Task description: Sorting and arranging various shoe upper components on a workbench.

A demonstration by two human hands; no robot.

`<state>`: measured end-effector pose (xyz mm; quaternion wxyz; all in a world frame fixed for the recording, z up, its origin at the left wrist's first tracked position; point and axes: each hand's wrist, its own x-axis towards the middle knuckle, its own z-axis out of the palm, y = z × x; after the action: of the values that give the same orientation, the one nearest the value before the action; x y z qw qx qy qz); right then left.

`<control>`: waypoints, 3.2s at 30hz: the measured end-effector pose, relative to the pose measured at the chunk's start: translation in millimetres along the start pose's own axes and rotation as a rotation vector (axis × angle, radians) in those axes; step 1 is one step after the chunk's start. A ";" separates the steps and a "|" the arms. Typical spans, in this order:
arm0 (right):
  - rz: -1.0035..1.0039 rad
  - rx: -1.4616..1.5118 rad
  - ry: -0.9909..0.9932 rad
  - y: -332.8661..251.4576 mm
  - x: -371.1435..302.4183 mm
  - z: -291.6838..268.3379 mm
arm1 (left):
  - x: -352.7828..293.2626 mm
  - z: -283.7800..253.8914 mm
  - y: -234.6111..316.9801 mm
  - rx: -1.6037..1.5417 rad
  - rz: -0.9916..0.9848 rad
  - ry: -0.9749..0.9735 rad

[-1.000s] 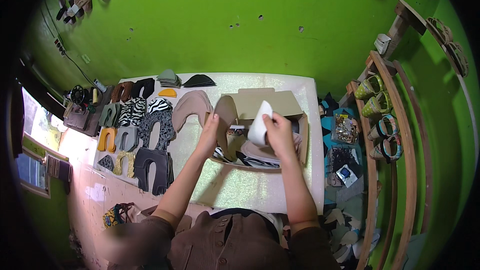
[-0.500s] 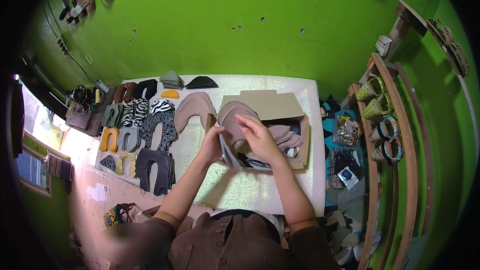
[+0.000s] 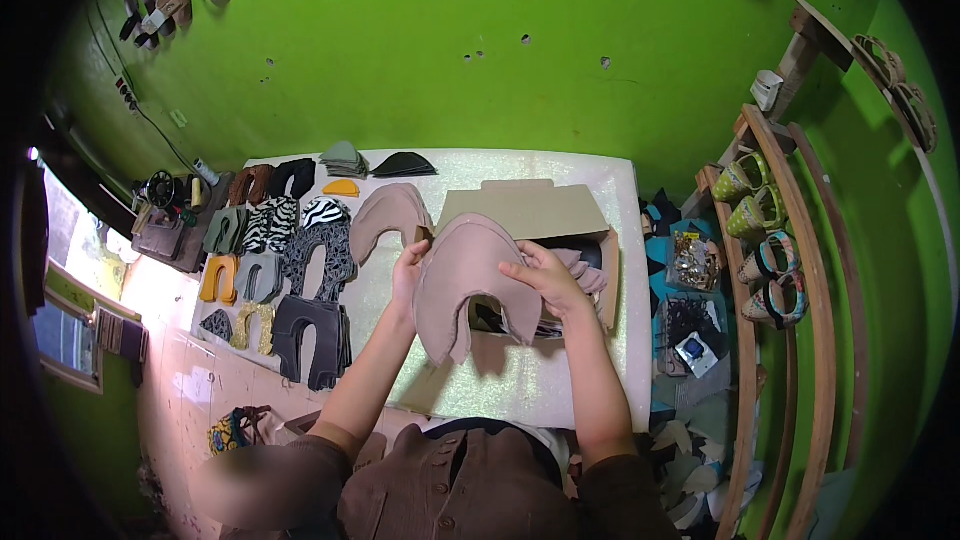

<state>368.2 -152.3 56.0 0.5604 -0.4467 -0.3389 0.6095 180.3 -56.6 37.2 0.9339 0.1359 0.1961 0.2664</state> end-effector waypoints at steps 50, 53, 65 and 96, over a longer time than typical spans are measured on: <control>0.067 0.023 0.677 122.4 197.4 161.1 | 27.6 -148.0 181.6 0.386 0.142 0.259; -0.013 -0.015 0.668 119.0 204.4 151.2 | 39.1 -139.4 190.3 0.467 0.129 0.256; -0.209 -0.648 0.384 123.7 164.7 161.7 | 12.8 -135.2 170.8 1.347 0.636 0.210; 0.250 -1.558 0.278 67.1 13.1 19.1 | 25.6 -44.0 -10.0 1.431 0.584 0.138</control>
<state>325.4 -147.3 -0.4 0.0520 -0.8162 -0.5416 0.1945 185.4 -44.1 -12.9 0.4964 0.7354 0.3344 0.3179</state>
